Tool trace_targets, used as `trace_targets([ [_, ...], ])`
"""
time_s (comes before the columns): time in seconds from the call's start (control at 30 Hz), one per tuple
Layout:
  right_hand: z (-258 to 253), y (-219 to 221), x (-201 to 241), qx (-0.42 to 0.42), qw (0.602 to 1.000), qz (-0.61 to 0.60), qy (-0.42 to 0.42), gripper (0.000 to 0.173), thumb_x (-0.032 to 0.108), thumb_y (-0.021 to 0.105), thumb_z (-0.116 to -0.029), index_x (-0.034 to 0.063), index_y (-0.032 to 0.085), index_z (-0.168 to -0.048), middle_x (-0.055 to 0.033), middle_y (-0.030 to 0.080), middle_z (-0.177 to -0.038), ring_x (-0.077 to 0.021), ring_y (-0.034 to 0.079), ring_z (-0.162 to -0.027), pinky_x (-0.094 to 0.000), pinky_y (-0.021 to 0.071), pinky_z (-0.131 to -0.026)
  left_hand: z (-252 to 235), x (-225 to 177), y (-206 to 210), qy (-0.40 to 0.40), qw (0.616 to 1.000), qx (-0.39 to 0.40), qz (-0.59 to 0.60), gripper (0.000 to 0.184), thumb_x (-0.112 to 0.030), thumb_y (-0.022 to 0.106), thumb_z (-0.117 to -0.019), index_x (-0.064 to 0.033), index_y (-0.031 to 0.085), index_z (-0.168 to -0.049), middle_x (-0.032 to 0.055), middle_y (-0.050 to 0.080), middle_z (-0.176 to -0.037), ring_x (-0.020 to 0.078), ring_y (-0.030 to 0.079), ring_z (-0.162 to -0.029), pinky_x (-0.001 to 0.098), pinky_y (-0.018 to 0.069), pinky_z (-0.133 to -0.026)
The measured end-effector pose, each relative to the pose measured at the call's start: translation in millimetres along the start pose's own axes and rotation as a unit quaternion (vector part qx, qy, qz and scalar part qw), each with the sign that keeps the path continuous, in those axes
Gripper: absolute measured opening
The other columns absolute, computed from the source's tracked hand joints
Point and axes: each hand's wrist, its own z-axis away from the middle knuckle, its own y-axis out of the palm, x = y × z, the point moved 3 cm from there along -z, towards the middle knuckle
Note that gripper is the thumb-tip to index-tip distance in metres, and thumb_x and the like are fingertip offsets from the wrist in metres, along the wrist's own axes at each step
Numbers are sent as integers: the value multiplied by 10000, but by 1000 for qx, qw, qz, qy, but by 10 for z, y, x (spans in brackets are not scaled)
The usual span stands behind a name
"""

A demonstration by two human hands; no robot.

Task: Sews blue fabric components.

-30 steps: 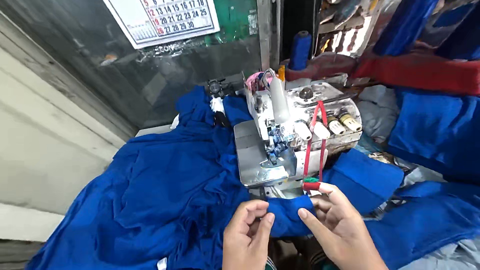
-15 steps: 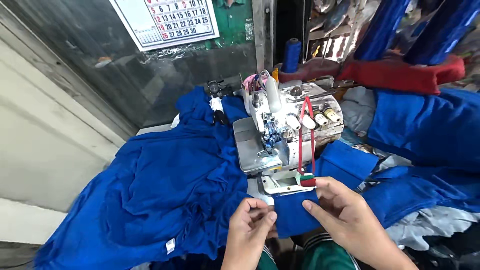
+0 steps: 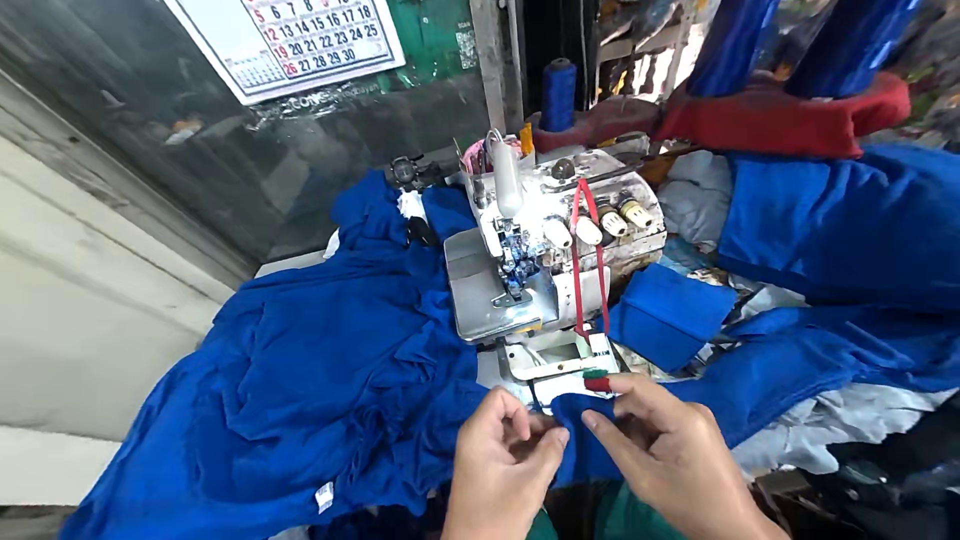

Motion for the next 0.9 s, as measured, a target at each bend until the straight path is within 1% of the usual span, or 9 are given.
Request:
trace_targets([
  [0.17,149,-66,-197,-37,999,14,34,296,307,732,-929,167,720,-1190,102,706,-771,-11,598,-545,-191,493,-433,20,207,57,-35,999,11,-5,326,2,841,-781,-19,520,-837,161,732,-844,269,746,-761,370,646,-657],
  [0.33,136,13,-221,-22,997,-39,62,273,241,723,-941,148,700,-1196,85,716,-773,-41,629,-544,-221,529,-426,-10,185,218,-37,998,49,21,297,-12,827,-826,6,547,-925,161,733,-875,274,744,-767,393,655,-682],
  [0.4,143,38,-166,11,987,-116,108,271,185,670,-984,120,670,-1246,33,730,-796,-101,654,-527,-272,553,-393,-3,235,277,-50,996,66,20,274,1,809,-840,19,568,-968,144,715,-902,273,741,-783,416,670,-703],
  [0.47,139,-11,-97,73,969,-187,145,363,203,635,-1027,102,579,-1372,-23,742,-867,-167,674,-546,-328,574,-397,-16,234,247,-58,995,81,15,264,24,786,-850,20,564,-993,137,714,-921,268,741,-784,412,670,-697],
  [0.53,141,-16,-107,103,970,-173,140,520,262,736,-959,155,537,-1427,6,736,-908,-153,668,-568,-323,582,-427,-30,245,209,-58,993,103,6,249,26,763,-861,12,567,-1014,121,710,-921,250,733,-787,389,660,-698],
  [0.6,98,14,-150,97,977,-136,136,514,281,774,-921,200,578,-1389,30,735,-905,-135,662,-556,-305,577,-422,-50,242,178,-51,992,117,-15,218,-4,748,-889,-10,590,-1038,97,713,-949,233,733,-823,372,662,-727],
  [0.7,11,-26,-121,104,972,-146,155,423,185,695,-974,218,580,-1380,-3,737,-886,-180,677,-542,-329,592,-412,-69,148,80,-23,994,100,-42,157,-16,708,-924,-27,604,-1040,82,722,-994,215,732,-849,351,658,-732],
  [0.77,-8,-32,-61,117,969,-159,148,409,161,647,-1002,207,558,-1399,-22,734,-935,-191,680,-542,-336,600,-413,-44,94,34,-5,996,76,-47,131,-7,667,-931,-20,615,-1050,78,706,-981,196,716,-825,327,642,-702],
  [0.9,-23,112,23,89,975,-150,136,421,170,719,-952,212,592,-1351,-20,744,-940,-190,684,-552,-329,599,-419,59,93,97,56,996,34,-61,157,-9,611,-957,-5,656,-1107,63,705,-1007,165,710,-863,309,636,-728],
])
